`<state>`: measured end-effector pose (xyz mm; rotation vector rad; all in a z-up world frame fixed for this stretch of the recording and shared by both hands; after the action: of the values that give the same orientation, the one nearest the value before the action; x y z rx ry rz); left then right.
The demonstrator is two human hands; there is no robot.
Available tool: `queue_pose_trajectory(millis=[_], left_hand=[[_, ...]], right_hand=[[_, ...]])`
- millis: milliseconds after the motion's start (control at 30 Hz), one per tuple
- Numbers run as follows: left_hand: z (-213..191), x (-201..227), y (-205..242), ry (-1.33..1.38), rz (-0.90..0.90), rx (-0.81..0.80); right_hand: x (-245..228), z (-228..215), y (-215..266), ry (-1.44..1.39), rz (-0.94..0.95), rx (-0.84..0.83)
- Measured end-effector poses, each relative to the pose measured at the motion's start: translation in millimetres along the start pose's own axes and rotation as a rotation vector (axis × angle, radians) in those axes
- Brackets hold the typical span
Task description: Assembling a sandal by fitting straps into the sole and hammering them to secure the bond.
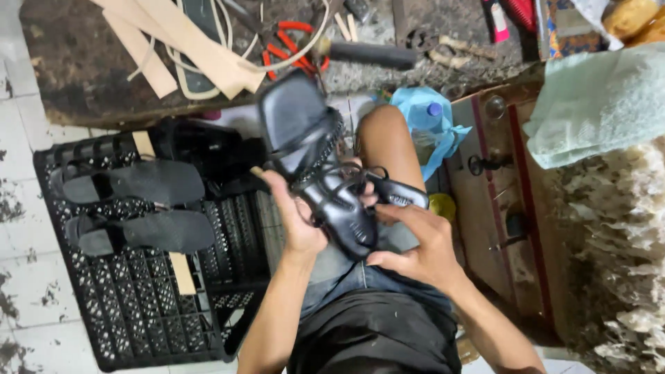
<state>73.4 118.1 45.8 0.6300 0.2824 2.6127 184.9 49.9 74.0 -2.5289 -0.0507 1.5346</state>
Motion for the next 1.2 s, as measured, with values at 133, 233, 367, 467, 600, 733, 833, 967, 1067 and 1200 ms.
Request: queue_pose_trajectory(millis=[133,233,367,467,600,733,833,967,1067,1200], left_hand=[[-35,-20,32,-0.042,-0.221,-0.229],[-47,-24,44,-0.206,-0.048,-0.116],[-58,-19,50,-0.320,-0.099,-0.048],[-43,-6,51,-0.202,-0.131,-0.184],[-39,5,52,-0.110,-0.163,-0.259],[-30,16,48,-0.136,-0.145,-0.242],[-35,29,40,-0.199,-0.059,-0.164],[-54,45,30,-0.296,0.099,-0.025],[-61,50,24,-0.345,0.186,-0.053],[-30,41,24,-0.329,0.078,-0.214]], right_hand=[[-18,-7,2,0.064,-0.026,0.094],[-31,-4,-2,0.121,-0.100,0.119],[-34,-4,6,0.122,-0.174,0.093],[-12,-9,6,0.134,-0.141,-0.022],[24,2,7,0.507,0.039,-0.335],[32,-1,15,0.506,0.000,-0.225],[12,-23,21,0.341,0.148,-0.078],[-31,-42,30,0.244,-0.199,0.229],[-42,-36,36,0.293,-0.309,0.256],[-45,-3,23,0.386,-0.176,0.019]])
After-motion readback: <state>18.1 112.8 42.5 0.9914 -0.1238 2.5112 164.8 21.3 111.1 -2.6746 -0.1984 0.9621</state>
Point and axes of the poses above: each hand's wrist, its own y-axis away from the middle knuckle, its own z-axis out of the palm, x = y × z, the point moved 4 cm from there along -y, towards the middle knuckle, and after that the axes turned 9 degrees about -x, right-handed, at the moved point
